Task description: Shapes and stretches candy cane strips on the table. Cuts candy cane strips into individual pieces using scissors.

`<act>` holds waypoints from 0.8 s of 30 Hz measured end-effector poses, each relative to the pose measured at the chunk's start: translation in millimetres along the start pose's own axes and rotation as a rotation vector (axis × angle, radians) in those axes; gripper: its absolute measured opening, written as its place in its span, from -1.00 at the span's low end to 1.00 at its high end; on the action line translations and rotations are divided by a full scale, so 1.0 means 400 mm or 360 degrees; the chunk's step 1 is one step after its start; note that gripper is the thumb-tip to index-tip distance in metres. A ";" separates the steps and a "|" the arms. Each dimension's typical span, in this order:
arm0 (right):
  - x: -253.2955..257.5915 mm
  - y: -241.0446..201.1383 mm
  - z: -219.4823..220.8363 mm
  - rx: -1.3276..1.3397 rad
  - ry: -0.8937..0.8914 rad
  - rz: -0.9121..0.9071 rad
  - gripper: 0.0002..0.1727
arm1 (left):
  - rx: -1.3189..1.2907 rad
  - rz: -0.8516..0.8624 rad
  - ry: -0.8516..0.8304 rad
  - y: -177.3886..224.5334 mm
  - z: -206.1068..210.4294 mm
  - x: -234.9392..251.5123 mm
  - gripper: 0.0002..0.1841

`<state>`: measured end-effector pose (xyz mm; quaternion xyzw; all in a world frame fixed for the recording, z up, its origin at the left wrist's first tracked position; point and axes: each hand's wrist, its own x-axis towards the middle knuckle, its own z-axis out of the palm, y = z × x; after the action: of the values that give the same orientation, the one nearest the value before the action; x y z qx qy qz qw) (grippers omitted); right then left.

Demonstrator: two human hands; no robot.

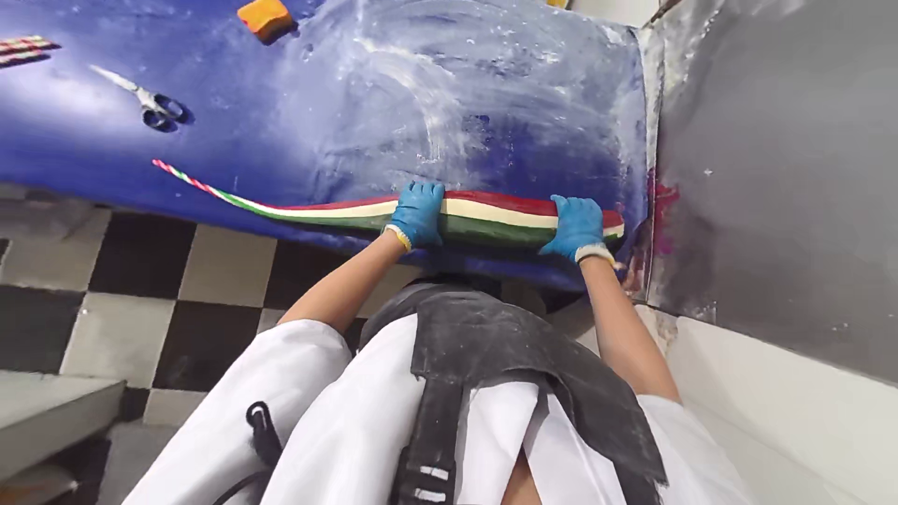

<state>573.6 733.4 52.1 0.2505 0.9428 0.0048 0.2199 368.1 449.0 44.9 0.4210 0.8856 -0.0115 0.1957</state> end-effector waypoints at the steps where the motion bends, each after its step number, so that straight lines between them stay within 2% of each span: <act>1: -0.050 -0.004 0.011 0.0061 0.0117 0.0011 0.49 | -0.0034 -0.0009 0.0138 0.009 0.019 -0.042 0.26; 4: -0.204 0.036 0.096 0.0256 0.0587 -0.0145 0.26 | -0.0147 0.0132 0.0804 0.021 0.132 -0.191 0.05; 5: -0.238 0.057 0.113 0.0282 0.0660 -0.0202 0.16 | -0.0141 0.0202 0.1008 0.016 0.164 -0.229 -0.03; 7: -0.261 0.089 0.127 0.0240 0.0513 -0.0252 0.17 | -0.0128 0.0245 0.1107 -0.009 0.193 -0.277 -0.14; 9: -0.257 0.097 0.157 0.0164 0.0366 -0.0346 0.25 | -0.0096 0.0232 0.1002 -0.041 0.192 -0.292 -0.16; 13: -0.198 0.113 0.143 0.0196 0.0255 -0.0354 0.25 | -0.0049 0.0273 0.0795 -0.079 0.156 -0.213 -0.09; 16: -0.152 0.101 0.137 0.0203 0.0380 -0.0285 0.21 | -0.0012 0.0284 0.0875 -0.107 0.149 -0.131 -0.12; 18: -0.122 0.102 0.122 0.0190 0.0308 -0.0233 0.22 | -0.0024 0.0279 0.0834 -0.116 0.131 -0.091 -0.07; 20: -0.095 0.107 0.094 0.0194 0.0167 -0.0204 0.25 | -0.0043 0.0289 0.0658 -0.121 0.100 -0.065 -0.03; 24: -0.060 0.063 0.027 0.0265 -0.0163 -0.0167 0.42 | -0.0051 0.0455 0.0000 -0.103 0.006 -0.001 0.09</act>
<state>608.6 742.9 55.2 0.2182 0.9393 -0.0979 0.2461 338.1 421.5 37.0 0.5397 0.8166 0.0306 0.2021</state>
